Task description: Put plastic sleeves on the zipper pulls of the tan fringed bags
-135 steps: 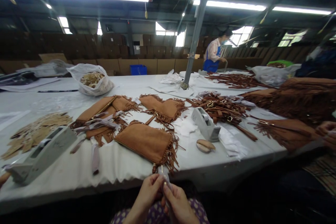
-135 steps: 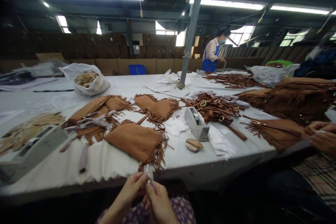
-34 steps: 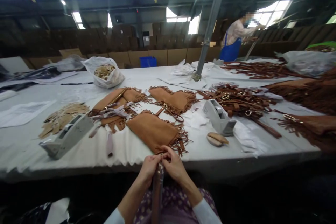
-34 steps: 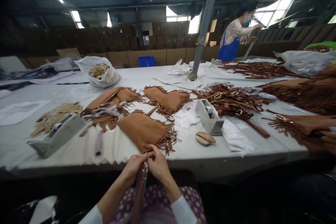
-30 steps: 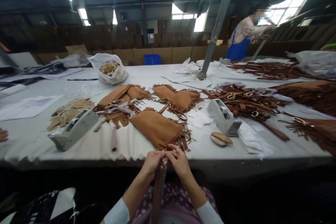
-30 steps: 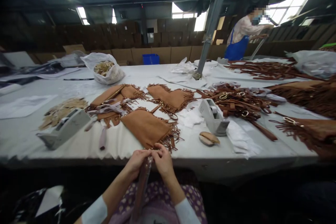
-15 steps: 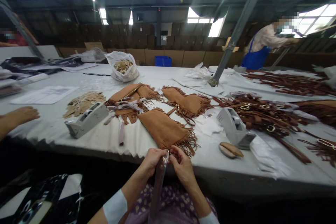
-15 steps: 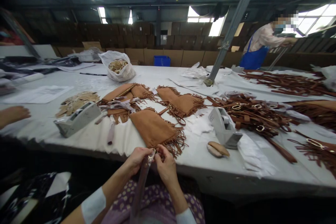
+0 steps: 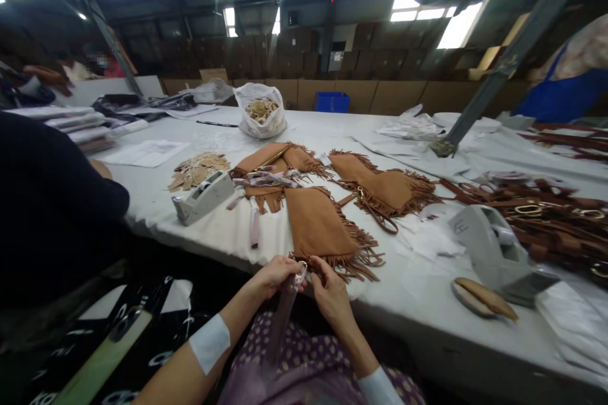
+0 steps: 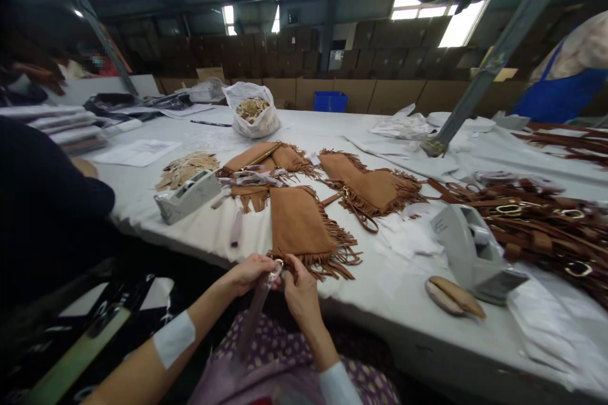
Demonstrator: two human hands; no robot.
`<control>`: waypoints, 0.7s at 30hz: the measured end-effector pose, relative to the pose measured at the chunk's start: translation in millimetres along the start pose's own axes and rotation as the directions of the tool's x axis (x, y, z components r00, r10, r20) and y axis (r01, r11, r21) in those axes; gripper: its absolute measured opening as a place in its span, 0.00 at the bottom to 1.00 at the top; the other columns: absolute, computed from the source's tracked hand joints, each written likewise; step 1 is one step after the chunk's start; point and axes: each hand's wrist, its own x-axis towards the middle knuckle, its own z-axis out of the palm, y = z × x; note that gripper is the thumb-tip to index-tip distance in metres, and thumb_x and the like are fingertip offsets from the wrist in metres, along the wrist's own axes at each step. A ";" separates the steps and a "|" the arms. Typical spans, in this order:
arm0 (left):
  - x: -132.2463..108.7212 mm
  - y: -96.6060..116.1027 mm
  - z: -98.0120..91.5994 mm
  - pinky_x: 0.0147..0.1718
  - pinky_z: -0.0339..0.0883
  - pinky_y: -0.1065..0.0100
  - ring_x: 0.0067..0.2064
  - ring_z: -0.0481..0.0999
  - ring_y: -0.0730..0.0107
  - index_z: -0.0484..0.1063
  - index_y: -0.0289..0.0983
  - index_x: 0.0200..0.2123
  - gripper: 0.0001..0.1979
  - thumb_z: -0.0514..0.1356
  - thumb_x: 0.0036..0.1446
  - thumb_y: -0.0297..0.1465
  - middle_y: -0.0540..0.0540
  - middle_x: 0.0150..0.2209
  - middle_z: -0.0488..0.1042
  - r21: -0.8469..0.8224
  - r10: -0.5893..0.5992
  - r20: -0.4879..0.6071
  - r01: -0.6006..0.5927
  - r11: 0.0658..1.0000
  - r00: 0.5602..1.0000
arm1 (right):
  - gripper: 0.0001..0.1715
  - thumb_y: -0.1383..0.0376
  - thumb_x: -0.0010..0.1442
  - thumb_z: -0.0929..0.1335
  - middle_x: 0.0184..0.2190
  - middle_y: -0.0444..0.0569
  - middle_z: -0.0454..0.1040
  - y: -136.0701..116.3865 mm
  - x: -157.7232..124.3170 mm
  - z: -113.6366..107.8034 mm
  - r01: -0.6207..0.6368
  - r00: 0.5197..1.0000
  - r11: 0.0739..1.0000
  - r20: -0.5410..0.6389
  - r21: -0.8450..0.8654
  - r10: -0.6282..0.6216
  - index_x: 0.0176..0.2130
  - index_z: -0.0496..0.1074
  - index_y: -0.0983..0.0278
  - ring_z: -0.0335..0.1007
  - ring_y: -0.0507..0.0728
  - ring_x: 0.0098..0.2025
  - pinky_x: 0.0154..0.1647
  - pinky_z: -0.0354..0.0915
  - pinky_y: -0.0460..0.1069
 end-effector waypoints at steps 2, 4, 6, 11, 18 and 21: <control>2.7 -4.3 0.1 0.23 0.63 0.71 0.22 0.74 0.69 0.73 0.32 0.26 0.19 0.66 0.41 0.43 0.44 0.23 0.77 -0.018 -0.005 0.011 0.006 1.000 1.000 | 0.22 0.66 0.55 0.63 0.46 0.53 0.76 4.1 1.8 1.9 0.027 1.000 0.997 -0.001 -0.068 -0.027 0.49 0.71 0.64 0.72 0.60 0.48 0.53 0.65 0.56; 5.1 -5.1 -0.5 0.22 0.62 0.71 0.22 0.74 0.69 0.73 0.32 0.26 0.19 0.66 0.42 0.43 0.44 0.22 0.76 -0.029 -0.002 0.017 0.002 1.000 1.000 | 0.22 0.66 0.55 0.62 0.46 0.53 0.76 6.4 5.2 2.5 0.072 0.997 0.990 0.008 -0.125 -0.072 0.49 0.71 0.64 0.72 0.60 0.48 0.53 0.65 0.55; 6.9 -4.2 -0.4 0.21 0.61 0.72 0.21 0.72 0.71 0.72 0.32 0.25 0.19 0.65 0.43 0.44 0.46 0.20 0.75 -0.035 0.007 0.012 -0.006 0.999 1.000 | 0.22 0.67 0.55 0.61 0.45 0.53 0.76 7.7 10.2 2.7 0.117 0.993 0.980 0.025 -0.163 -0.114 0.48 0.71 0.65 0.72 0.59 0.47 0.51 0.66 0.54; 11.2 -1.4 5.9 0.18 0.58 0.73 0.18 0.68 0.73 0.71 0.32 0.21 0.18 0.64 0.45 0.43 0.47 0.17 0.72 -0.034 0.014 -0.043 -0.015 0.999 0.999 | 0.21 0.66 0.55 0.60 0.40 0.53 0.77 12.2 23.0 2.4 0.158 0.987 0.967 0.050 -0.198 -0.151 0.46 0.72 0.64 0.74 0.59 0.42 0.47 0.68 0.53; 14.3 -2.2 18.7 0.14 0.51 0.74 0.14 0.62 0.77 0.70 0.32 0.18 0.19 0.61 0.51 0.41 0.48 0.14 0.70 -0.038 -0.004 -0.193 -0.003 0.999 0.981 | 0.20 0.63 0.52 0.64 0.35 0.49 0.78 10.0 26.2 3.3 0.068 0.997 0.987 0.042 -0.147 -0.062 0.44 0.73 0.63 0.75 0.58 0.36 0.41 0.69 0.52; 12.8 -0.2 21.4 0.15 0.53 0.74 0.15 0.66 0.75 0.70 0.32 0.18 0.16 0.61 0.51 0.38 0.49 0.14 0.70 -0.062 -0.026 -0.230 0.012 0.998 0.973 | 0.17 0.61 0.48 0.66 0.29 0.48 0.78 6.8 32.0 0.5 -0.025 0.997 0.996 -0.068 -0.086 0.020 0.38 0.76 0.63 0.74 0.58 0.32 0.38 0.69 0.51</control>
